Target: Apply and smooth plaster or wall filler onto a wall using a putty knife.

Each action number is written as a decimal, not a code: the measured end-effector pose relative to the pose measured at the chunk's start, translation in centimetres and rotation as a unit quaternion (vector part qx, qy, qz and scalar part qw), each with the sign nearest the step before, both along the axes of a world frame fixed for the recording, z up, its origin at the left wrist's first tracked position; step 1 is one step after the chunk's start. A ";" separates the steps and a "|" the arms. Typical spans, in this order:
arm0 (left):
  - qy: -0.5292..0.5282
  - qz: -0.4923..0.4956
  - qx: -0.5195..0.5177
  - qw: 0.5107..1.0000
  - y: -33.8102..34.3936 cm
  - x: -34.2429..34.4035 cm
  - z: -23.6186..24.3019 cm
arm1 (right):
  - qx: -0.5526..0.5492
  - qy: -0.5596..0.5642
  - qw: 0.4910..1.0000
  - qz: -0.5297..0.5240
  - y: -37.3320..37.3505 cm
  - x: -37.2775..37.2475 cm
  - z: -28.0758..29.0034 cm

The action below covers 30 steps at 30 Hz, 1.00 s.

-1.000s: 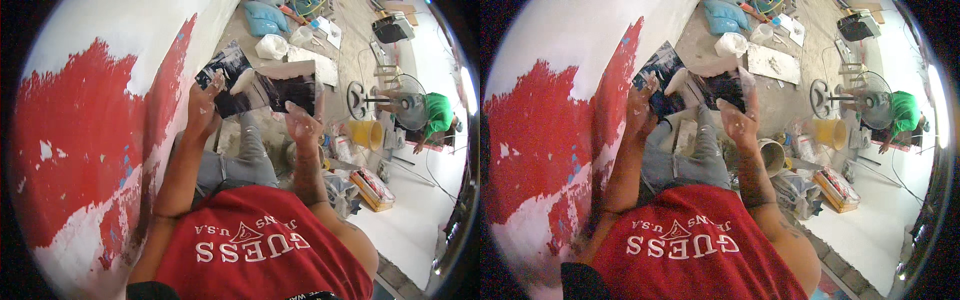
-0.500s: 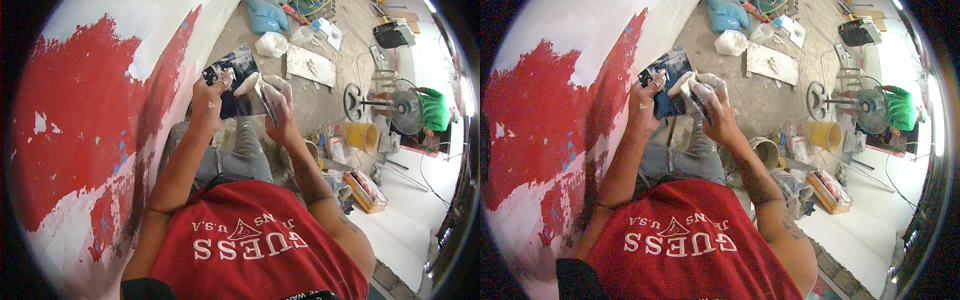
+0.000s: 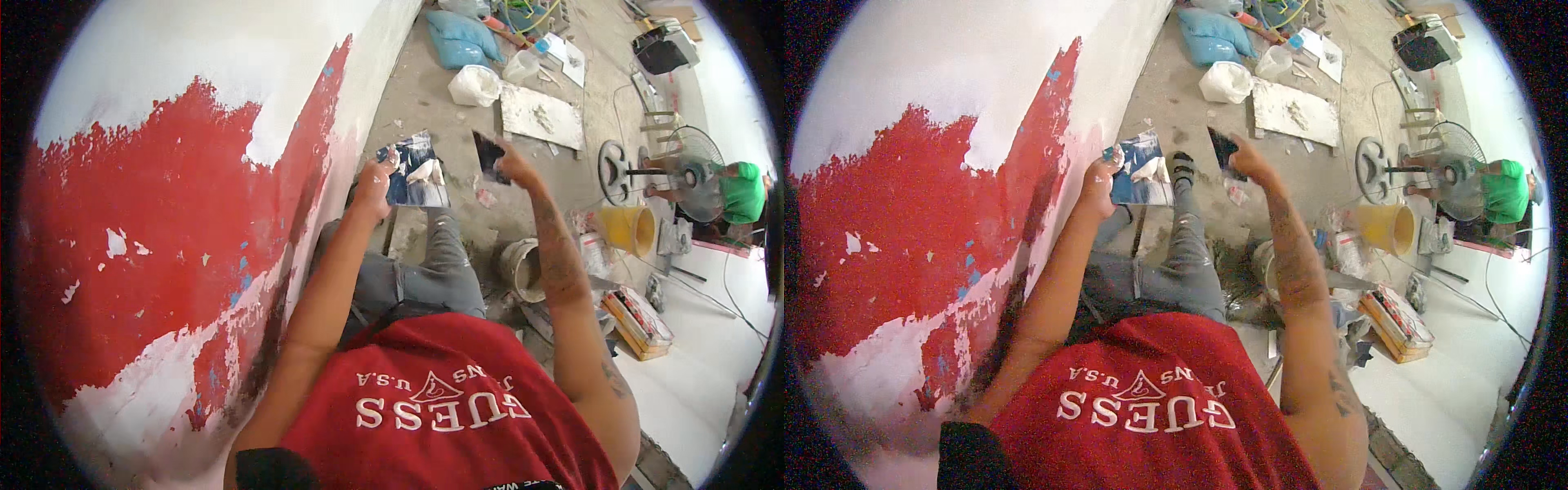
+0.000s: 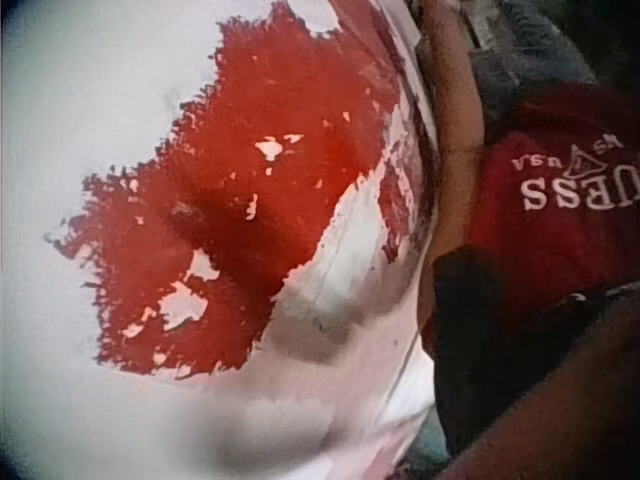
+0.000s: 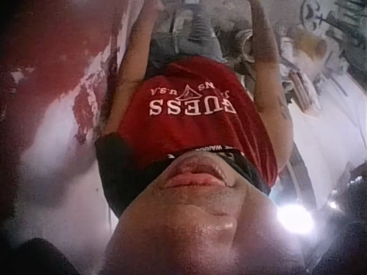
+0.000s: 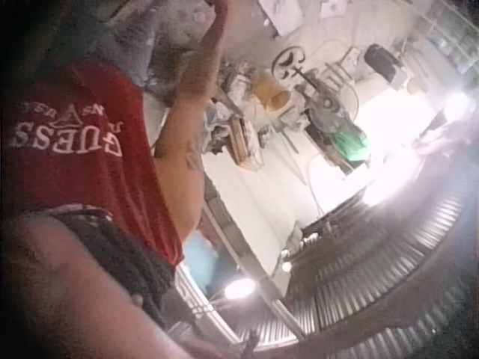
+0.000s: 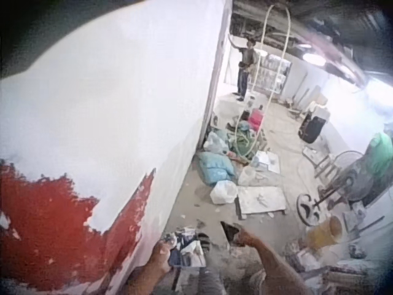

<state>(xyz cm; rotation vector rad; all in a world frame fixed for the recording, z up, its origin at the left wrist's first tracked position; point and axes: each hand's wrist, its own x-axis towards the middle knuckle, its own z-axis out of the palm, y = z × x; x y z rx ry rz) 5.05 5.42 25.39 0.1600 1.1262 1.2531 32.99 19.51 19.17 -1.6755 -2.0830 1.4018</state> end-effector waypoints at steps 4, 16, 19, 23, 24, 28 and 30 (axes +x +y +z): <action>0.011 -0.004 -0.136 0.991 0.3 -1.8 -4.7 | 0.075 -0.024 0.991 0.107 -0.2 -6.3 6.2; 0.268 -0.147 -0.149 0.940 6.4 -0.7 -7.8 | 0.164 0.113 0.963 0.180 -5.0 -9.1 0.4; 0.325 -0.157 -0.157 0.919 7.4 -1.2 -10.5 | 0.142 0.121 0.965 0.182 -6.4 -10.3 0.3; 0.387 -0.232 -0.147 0.880 8.9 -1.3 -13.2 | 0.102 0.137 0.978 0.116 -7.7 -11.2 -1.5; 0.400 -0.261 -0.164 0.863 9.5 -1.3 -13.2 | 0.100 0.136 0.979 0.112 -8.1 -11.4 -1.2; 0.418 -0.304 -0.098 0.851 11.6 -0.9 -13.8 | 0.094 0.153 0.981 0.073 -8.9 -10.6 -1.0; 0.459 -0.306 -0.035 0.834 11.7 -1.8 -15.2 | 0.008 0.155 0.978 0.138 -9.3 -10.0 -0.8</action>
